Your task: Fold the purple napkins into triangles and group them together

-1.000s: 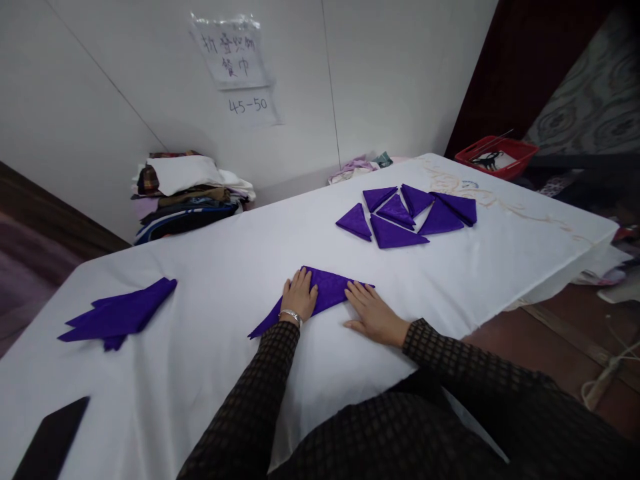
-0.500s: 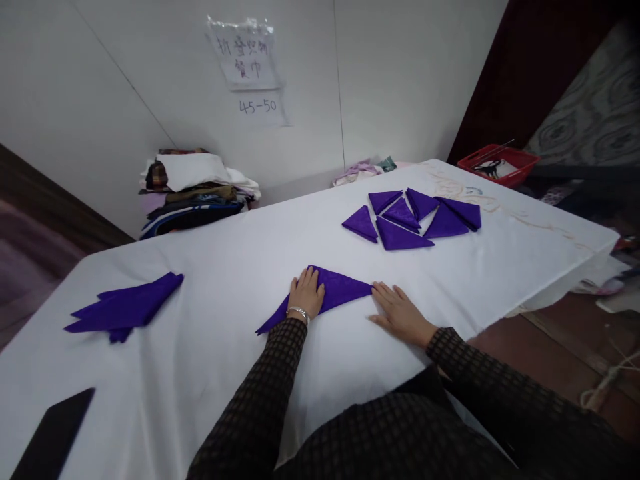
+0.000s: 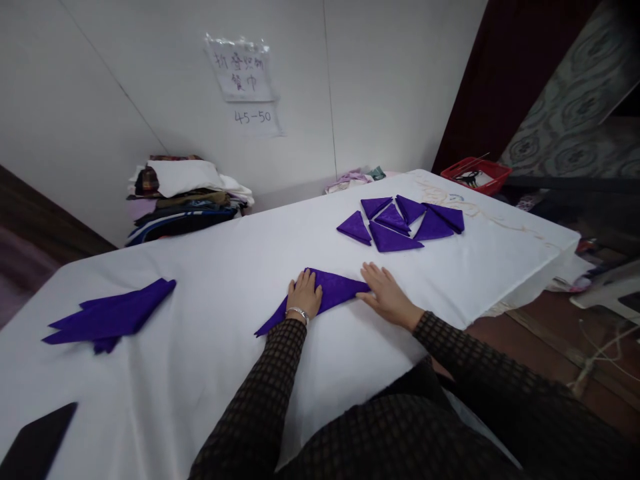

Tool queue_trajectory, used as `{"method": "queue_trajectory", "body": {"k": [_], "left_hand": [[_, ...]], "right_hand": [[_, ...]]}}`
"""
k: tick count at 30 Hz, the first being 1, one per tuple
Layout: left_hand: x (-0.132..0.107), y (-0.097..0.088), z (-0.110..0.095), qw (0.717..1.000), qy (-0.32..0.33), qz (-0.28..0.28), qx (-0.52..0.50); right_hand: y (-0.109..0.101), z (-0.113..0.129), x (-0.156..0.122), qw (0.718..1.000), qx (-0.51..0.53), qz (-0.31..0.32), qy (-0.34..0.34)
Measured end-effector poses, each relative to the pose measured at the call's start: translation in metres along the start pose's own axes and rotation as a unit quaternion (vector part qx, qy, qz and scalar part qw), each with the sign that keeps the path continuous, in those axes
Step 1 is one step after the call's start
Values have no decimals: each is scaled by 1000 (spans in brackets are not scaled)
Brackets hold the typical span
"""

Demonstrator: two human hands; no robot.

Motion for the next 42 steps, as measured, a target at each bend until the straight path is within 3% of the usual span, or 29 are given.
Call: {"method": "queue_trajectory", "body": {"k": [4, 7, 10, 13, 16, 20, 23, 25, 27, 30, 34, 42], "left_hand": [[-1, 3, 2, 1000, 4, 25, 0], [-3, 8, 3, 998, 19, 51, 16], [-4, 12, 3, 999, 27, 38, 14], [-3, 11, 1, 998, 14, 15, -51], [-4, -2, 7, 981, -6, -73, -177], [-30, -24, 51, 952, -54, -172, -246], [-79, -41, 102, 921, -114, -249, -278], [-117, -43, 132, 893, -195, -263, -310], [-146, -41, 144, 877, -242, -251, -331], [-160, -43, 132, 901, -202, -229, -307], [-151, -45, 110, 943, -149, -203, -217], [-143, -40, 111, 955, -142, -174, -194]], "right_hand": [[29, 67, 46, 985, 111, 50, -125], [51, 92, 77, 974, 160, 63, -150], [71, 90, 94, 977, 164, 81, -110], [84, 81, 96, 977, 167, 103, -87], [90, 74, 93, 977, 177, 95, -76], [98, 70, 92, 981, 147, 102, -69], [101, 71, 92, 985, 110, 108, -76], [102, 71, 92, 987, 97, 106, -76], [103, 70, 92, 987, 92, 103, -76], [105, 68, 92, 988, 90, 99, -78], [107, 65, 92, 988, 96, 90, -85], [106, 65, 92, 988, 94, 85, -89]]}}
Point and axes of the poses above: each hand's wrist, its own x-axis towards the middle knuckle, its own y-axis out of the palm, z = x × y, the point moved 6 cm from there along x, towards the middle knuckle
